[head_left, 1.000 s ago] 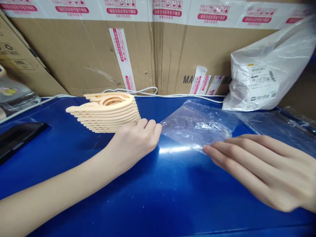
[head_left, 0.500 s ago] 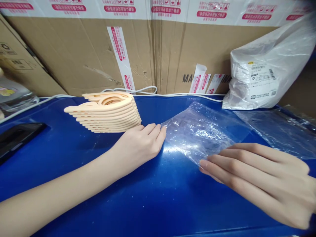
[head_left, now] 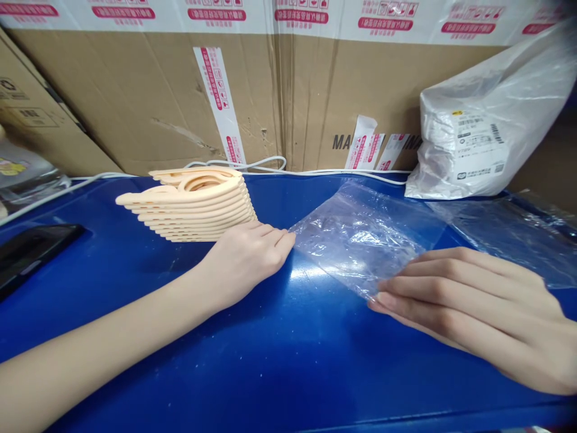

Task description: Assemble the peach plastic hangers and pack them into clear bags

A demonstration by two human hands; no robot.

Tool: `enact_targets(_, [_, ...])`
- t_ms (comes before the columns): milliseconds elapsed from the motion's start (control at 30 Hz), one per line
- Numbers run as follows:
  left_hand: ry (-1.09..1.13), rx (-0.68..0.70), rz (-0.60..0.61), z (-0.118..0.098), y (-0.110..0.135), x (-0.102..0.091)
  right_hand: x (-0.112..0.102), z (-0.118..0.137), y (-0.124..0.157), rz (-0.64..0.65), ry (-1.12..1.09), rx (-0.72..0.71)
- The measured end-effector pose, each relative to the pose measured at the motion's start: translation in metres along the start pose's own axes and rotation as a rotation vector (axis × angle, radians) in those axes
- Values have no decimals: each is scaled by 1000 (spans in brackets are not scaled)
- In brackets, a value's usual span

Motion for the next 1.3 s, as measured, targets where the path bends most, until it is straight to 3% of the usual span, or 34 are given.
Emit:
enact_targets(133, [-27, 16, 5, -1, 0, 4, 6, 5, 3, 3, 29, -26])
enact_targets(300, [-2, -17, 131, 3, 5, 20, 13, 18, 12, -8, 76, -51])
enact_targets(500, [96, -69, 66, -8, -1, 5, 26, 18, 17, 127, 50, -18])
enact_targets(667, [300, -156, 122, -14, -1, 9, 30, 17, 4, 174, -117, -160])
enact_targets(733, [333, -211, 171, -10, 3, 15, 29, -10, -5, 191, -92, -45])
enact_targets(800, [368, -239, 230, -7, 8, 22, 30, -57, -5, 243, 21, 218])
enact_targets(900, [439, -274, 321, -4, 15, 33, 36, -118, 14, 399, 172, 505])
enact_targets(967, [487, -308, 391, -3, 19, 40, 46, -144, 32, 514, 156, 619])
enact_targets(1067, [548, -330, 489, -4, 21, 46, 55, -159, 42, 505, -68, 716])
enact_targets(1167, [613, -347, 589, -4, 23, 50, 66, -164, 54, 506, -390, 918])
enact_targets(1233, [659, -363, 656, -4, 26, 53, 76, -162, 65, 586, -527, 1035])
enact_targets(1300, [690, -379, 714, -2, 31, 56, 84, -151, 70, 730, -620, 1025])
Point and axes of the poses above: each hand's wrist, its own y-axis away from the middle knuckle, its own x-axis out of the palm, z = x × y, the point moved 10 cm from there along -y, towards the middle knuckle, and after that the axes turned 2 degrees about -z, right-handed, at the moved point
